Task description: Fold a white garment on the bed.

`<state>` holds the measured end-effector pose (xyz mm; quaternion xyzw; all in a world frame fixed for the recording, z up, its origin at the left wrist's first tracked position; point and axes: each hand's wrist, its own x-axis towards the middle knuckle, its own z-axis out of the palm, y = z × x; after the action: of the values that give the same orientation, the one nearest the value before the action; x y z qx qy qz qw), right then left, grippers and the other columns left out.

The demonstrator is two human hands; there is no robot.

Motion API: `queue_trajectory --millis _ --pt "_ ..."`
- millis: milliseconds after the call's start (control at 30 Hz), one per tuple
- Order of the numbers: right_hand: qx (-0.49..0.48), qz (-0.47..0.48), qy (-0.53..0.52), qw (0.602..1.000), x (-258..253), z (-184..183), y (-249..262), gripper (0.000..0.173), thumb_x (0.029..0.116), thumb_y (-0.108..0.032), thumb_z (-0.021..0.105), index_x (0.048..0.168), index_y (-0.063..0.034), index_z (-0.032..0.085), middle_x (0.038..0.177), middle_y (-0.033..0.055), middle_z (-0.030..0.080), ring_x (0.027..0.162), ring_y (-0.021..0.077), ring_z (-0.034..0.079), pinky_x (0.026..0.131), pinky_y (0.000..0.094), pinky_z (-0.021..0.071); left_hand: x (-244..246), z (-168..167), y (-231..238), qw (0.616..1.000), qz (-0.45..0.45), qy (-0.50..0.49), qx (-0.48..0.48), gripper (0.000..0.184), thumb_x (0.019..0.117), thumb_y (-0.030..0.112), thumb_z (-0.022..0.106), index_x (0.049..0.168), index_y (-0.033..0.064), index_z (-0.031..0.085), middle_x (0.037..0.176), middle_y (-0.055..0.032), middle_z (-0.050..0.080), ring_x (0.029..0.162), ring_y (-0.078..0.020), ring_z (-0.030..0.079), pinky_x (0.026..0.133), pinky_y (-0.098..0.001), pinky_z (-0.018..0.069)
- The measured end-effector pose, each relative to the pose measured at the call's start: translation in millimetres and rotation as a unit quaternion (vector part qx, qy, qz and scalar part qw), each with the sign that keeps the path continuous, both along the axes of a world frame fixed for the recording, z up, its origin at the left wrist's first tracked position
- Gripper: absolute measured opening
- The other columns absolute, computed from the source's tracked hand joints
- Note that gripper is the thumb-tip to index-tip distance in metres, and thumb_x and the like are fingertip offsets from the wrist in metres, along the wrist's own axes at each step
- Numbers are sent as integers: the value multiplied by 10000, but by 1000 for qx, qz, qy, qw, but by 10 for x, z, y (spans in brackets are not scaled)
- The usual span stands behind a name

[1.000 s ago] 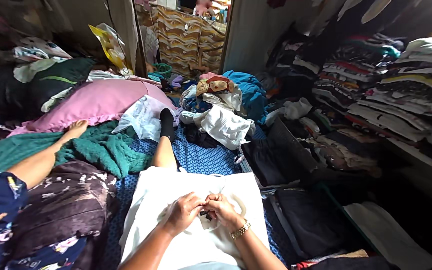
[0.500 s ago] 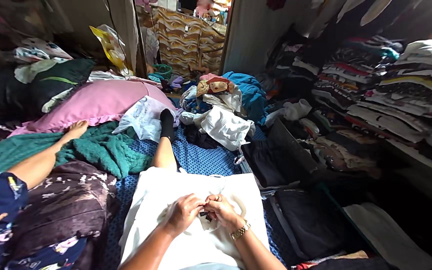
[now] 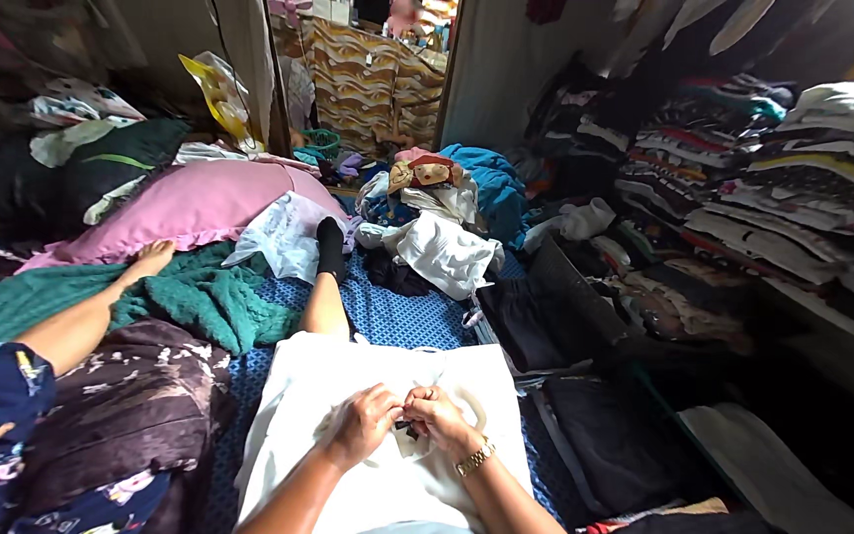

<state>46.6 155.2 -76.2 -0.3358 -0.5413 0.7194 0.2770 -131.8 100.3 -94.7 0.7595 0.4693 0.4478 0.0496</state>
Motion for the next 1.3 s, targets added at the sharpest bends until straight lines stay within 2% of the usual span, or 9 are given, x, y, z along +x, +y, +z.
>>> queue_trajectory --millis 200,400,500,867,1067,1300 --pt "2 6 -6 1000 -5 -21 12 269 921 -29 519 696 -115 639 597 -78 603 453 -25 457 438 156 371 1 37 -17 999 0 4 -49 227 948 181 583 862 15 711 801 -113 666 722 -237 687 657 -379 585" --pt "9 6 -16 1000 -19 -46 5 193 972 -72 534 809 -105 632 598 -88 557 462 -15 452 448 167 388 -15 74 -19 994 11 -25 -109 272 971 204 570 863 -14 693 801 -131 648 709 -242 668 650 -399 571" --pt "-2 -3 -6 1000 -36 -41 -5 119 955 -53 561 857 -97 613 626 -72 562 468 -7 454 450 167 394 -20 73 -15 993 18 -27 -116 301 979 230 566 816 -4 664 762 -112 612 684 -224 638 630 -376 550" --pt "5 0 -11 1000 -30 -39 -8 141 951 -52 583 825 -86 638 615 -75 565 471 -12 461 455 165 401 -18 70 -22 992 21 -35 -119 291 976 221 568 829 -8 669 783 -117 624 689 -216 642 633 -367 555" --pt "26 0 -45 999 -33 -24 -10 138 983 -82 578 853 -85 624 632 -80 552 481 -12 457 470 169 409 -24 59 -12 993 20 -38 -110 276 965 211 574 825 -5 671 776 -114 619 677 -210 635 623 -357 550" --pt "30 4 -53 998 -31 -36 -7 133 970 -65 590 846 -76 635 638 -76 567 486 -10 464 476 175 416 -22 66 -20 993 21 -39 -111 254 953 199 589 826 -3 674 770 -106 619 671 -201 635 618 -353 552"
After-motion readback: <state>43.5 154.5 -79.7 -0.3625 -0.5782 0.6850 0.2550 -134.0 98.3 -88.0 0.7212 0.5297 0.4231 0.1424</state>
